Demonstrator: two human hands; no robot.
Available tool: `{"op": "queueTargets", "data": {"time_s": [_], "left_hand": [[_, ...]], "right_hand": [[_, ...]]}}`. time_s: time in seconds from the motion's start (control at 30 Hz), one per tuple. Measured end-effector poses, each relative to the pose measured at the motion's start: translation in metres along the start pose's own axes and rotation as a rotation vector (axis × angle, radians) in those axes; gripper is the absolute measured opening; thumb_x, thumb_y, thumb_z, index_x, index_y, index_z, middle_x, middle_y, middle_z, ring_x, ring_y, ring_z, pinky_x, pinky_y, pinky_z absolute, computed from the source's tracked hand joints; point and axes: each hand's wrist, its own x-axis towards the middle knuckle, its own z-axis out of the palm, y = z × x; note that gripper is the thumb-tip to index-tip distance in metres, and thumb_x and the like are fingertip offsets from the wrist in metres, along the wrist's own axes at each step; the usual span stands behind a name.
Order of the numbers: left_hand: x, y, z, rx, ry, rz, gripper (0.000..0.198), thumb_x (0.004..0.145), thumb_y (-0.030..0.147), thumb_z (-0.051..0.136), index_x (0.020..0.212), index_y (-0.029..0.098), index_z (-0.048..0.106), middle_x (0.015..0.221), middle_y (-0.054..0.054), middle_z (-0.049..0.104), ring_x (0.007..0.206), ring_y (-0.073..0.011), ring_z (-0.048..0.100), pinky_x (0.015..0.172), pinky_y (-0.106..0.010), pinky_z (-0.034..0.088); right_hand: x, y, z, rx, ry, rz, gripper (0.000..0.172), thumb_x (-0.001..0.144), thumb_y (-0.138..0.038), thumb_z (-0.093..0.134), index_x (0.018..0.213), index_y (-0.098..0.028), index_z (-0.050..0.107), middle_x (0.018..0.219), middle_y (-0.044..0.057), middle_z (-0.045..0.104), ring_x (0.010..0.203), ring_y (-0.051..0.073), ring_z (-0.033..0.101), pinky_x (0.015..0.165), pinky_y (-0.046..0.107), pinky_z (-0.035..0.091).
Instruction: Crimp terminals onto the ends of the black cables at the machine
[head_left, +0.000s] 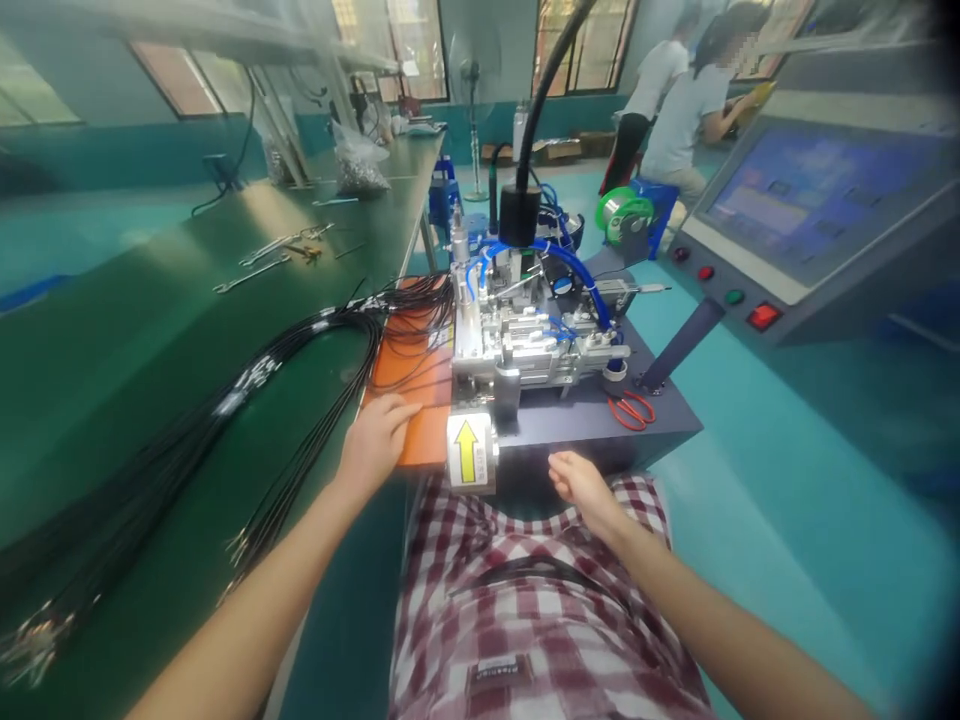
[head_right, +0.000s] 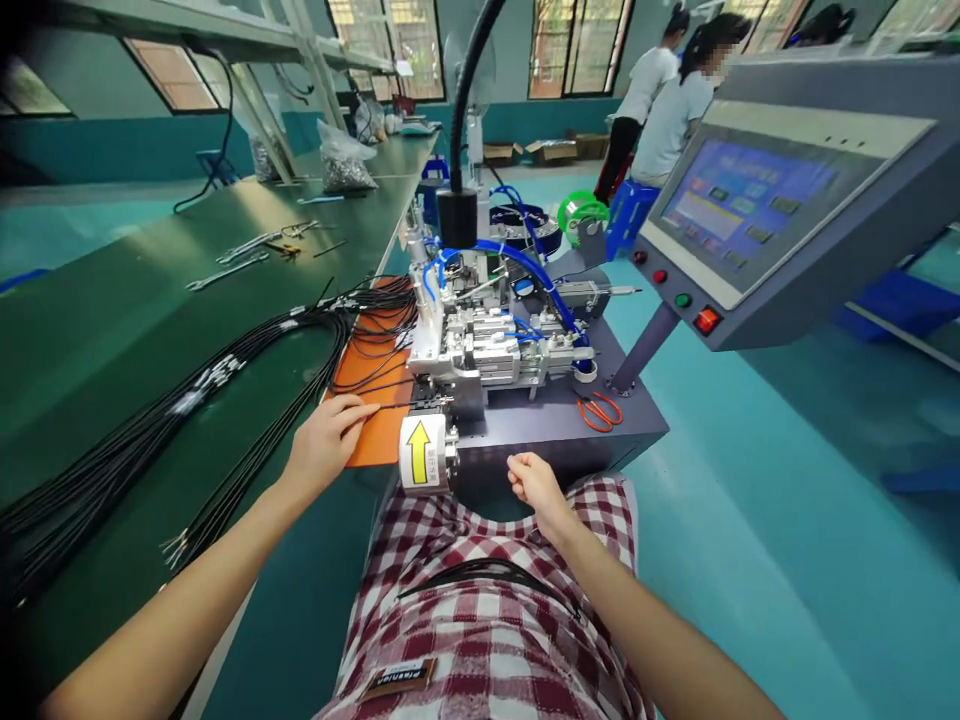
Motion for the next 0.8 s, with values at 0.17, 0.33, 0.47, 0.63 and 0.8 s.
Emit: {"op": "queueTargets", "data": {"time_s": [0.17, 0.33, 0.47, 0.63, 0.8], "left_hand": [[0.026, -0.014, 0.005, 0.002, -0.041, 0.006, 0.032, 0.099, 0.025, 0.045, 0.115, 0.02, 0.072, 0.121, -0.01, 0.069, 0.112, -0.023, 0.064, 0.097, -0.041, 0.053], [0.04, -0.021, 0.011, 0.026, -0.046, -0.007, 0.028, 0.097, 0.036, 0.06, 0.118, 0.018, 0.065, 0.125, -0.01, 0.066, 0.112, -0.0232, 0.064, 0.096, -0.047, 0.054], [0.037, -0.021, 0.01, 0.034, -0.042, 0.003, 0.029, 0.097, 0.035, 0.061, 0.12, 0.019, 0.064, 0.125, -0.01, 0.065, 0.109, -0.0226, 0.064, 0.094, -0.046, 0.056], [0.036, -0.02, 0.007, 0.039, -0.041, 0.007, 0.03, 0.097, 0.036, 0.061, 0.121, 0.019, 0.064, 0.127, -0.01, 0.064, 0.11, -0.0229, 0.064, 0.094, -0.046, 0.056], [0.036, -0.01, 0.008, 0.043, -0.069, -0.023, 0.03, 0.097, 0.036, 0.061, 0.122, 0.019, 0.064, 0.129, -0.01, 0.064, 0.112, -0.023, 0.064, 0.095, -0.046, 0.055]], "right_hand": [[0.002, 0.006, -0.001, -0.011, -0.014, 0.03, 0.029, 0.07, -0.035, 0.074, 0.069, -0.017, 0.052, 0.057, -0.005, 0.052, 0.047, 0.004, 0.038, 0.05, 0.019, 0.025], [-0.003, 0.006, 0.002, -0.012, -0.045, 0.027, 0.031, 0.07, -0.039, 0.074, 0.068, -0.018, 0.05, 0.057, -0.006, 0.051, 0.048, 0.005, 0.035, 0.051, 0.021, 0.023], [-0.015, 0.007, -0.001, -0.016, -0.065, 0.013, 0.034, 0.068, -0.043, 0.073, 0.066, -0.019, 0.049, 0.056, -0.006, 0.048, 0.049, 0.006, 0.033, 0.052, 0.023, 0.022], [-0.023, 0.008, -0.008, -0.046, -0.067, 0.015, 0.038, 0.065, -0.05, 0.07, 0.065, -0.02, 0.046, 0.055, -0.008, 0.043, 0.049, 0.006, 0.028, 0.052, 0.024, 0.018], [-0.019, 0.004, 0.0, -0.099, -0.112, 0.028, 0.045, 0.063, -0.057, 0.07, 0.062, -0.022, 0.043, 0.052, -0.009, 0.036, 0.049, 0.006, 0.025, 0.053, 0.026, 0.015]]}}
